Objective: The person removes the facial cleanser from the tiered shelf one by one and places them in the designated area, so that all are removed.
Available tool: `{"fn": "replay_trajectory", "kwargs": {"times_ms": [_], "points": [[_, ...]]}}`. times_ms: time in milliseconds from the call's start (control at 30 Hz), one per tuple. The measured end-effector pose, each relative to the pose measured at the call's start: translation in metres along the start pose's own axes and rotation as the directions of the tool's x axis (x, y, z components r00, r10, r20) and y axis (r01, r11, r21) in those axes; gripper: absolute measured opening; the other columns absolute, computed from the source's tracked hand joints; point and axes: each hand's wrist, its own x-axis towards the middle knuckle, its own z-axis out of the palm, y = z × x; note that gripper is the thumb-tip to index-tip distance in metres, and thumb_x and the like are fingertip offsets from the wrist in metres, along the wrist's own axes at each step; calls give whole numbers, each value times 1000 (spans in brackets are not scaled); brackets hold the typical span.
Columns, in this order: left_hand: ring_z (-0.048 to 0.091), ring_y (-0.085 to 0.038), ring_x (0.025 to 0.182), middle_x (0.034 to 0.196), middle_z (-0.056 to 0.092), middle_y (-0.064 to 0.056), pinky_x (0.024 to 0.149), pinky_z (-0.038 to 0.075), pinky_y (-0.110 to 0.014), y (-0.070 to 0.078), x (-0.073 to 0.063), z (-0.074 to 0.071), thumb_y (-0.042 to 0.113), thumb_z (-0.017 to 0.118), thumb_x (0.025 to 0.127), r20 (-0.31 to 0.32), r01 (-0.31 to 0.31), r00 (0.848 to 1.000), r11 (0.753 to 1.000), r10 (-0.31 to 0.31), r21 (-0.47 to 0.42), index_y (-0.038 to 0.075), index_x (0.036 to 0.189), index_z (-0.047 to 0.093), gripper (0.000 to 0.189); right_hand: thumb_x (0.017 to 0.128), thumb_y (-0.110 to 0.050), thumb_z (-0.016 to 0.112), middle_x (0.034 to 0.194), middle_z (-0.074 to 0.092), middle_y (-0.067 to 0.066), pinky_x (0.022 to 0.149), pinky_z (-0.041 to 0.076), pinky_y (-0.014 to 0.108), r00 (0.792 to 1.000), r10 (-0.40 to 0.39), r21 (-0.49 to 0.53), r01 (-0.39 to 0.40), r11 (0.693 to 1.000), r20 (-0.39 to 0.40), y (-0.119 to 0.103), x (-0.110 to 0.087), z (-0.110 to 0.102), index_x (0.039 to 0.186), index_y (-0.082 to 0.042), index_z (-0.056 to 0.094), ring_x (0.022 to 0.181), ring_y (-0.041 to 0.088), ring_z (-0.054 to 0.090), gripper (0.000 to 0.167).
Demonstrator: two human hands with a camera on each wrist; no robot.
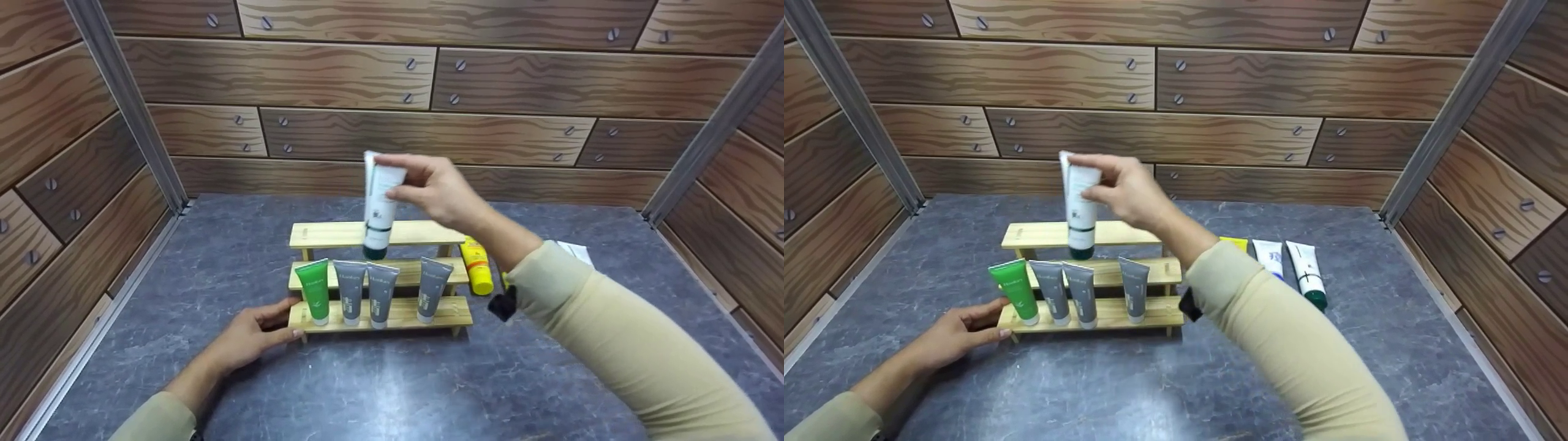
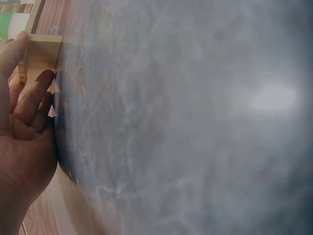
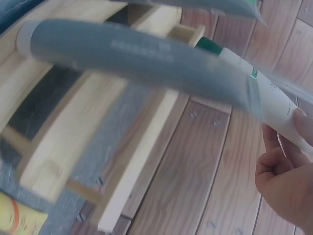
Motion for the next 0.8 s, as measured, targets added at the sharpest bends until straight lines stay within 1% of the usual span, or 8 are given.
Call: {"fn": "replay_trajectory", "kwargs": {"times_ms": [133,200,233,333,467,567,700,800], "points": [[59,-34,136,152,55,-24,111,49,-35,-1,1,1,26,82,95,21,-14,1000,999,15,-30,0,155,49,73,95,8,72,127,72,22,95,62,39,998,5,26,-4,1000,-59,-1,-7,-22,147,-9,62,112,32,71,55],[60,-32,135,150,56,-23,108,50,-29,-1,2,1,26,82,96,22,-16,1000,999,17,-32,0,155,50,72,96,8,72,127,71,22,95,62,39,995,12,30,-9,1000,-96,-1,-11,-34,147,-10,62,112,32,70,55],[60,-32,135,150,57,-22,109,49,-29,-1,1,1,26,82,95,20,-18,1000,999,19,-28,0,154,50,72,95,8,72,127,71,21,95,62,39,993,12,23,-10,1000,-115,-1,-12,-40,147,-11,63,111,31,70,56],[58,-33,137,151,56,-21,114,46,-38,0,1,1,27,83,95,12,-18,1000,1000,18,-7,1,154,51,72,96,5,73,127,70,20,95,61,36,984,5,-34,-11,999,-177,1,-19,-58,146,-12,64,107,27,69,55],[54,-37,141,154,53,-21,119,39,-52,2,1,1,29,83,94,3,-5,1000,1000,5,17,3,154,52,72,96,3,74,127,69,17,90,60,28,967,-12,-122,-20,992,-254,5,-31,-84,146,-11,64,99,20,69,53],[52,-39,142,156,50,-22,120,38,-55,2,0,1,29,84,94,-3,6,1000,1000,-6,23,4,154,53,72,96,3,74,124,71,12,87,60,25,954,-7,-136,-36,990,-301,11,-41,-104,147,-9,63,96,17,68,53],[54,-39,140,157,50,-22,119,39,-55,3,0,1,28,84,93,-3,12,1000,1000,-12,17,5,154,53,71,98,2,73,117,71,3,88,59,24,936,17,-112,-60,992,-353,20,-56,-129,147,-7,62,99,16,67,52],[56,-38,139,156,51,-22,118,41,-53,3,0,1,28,84,94,-1,12,1000,1000,-12,5,4,154,53,72,98,1,74,113,72,-2,86,58,22,914,44,-96,-90,991,-403,26,-67,-148,146,-9,64,100,16,66,50]]}}
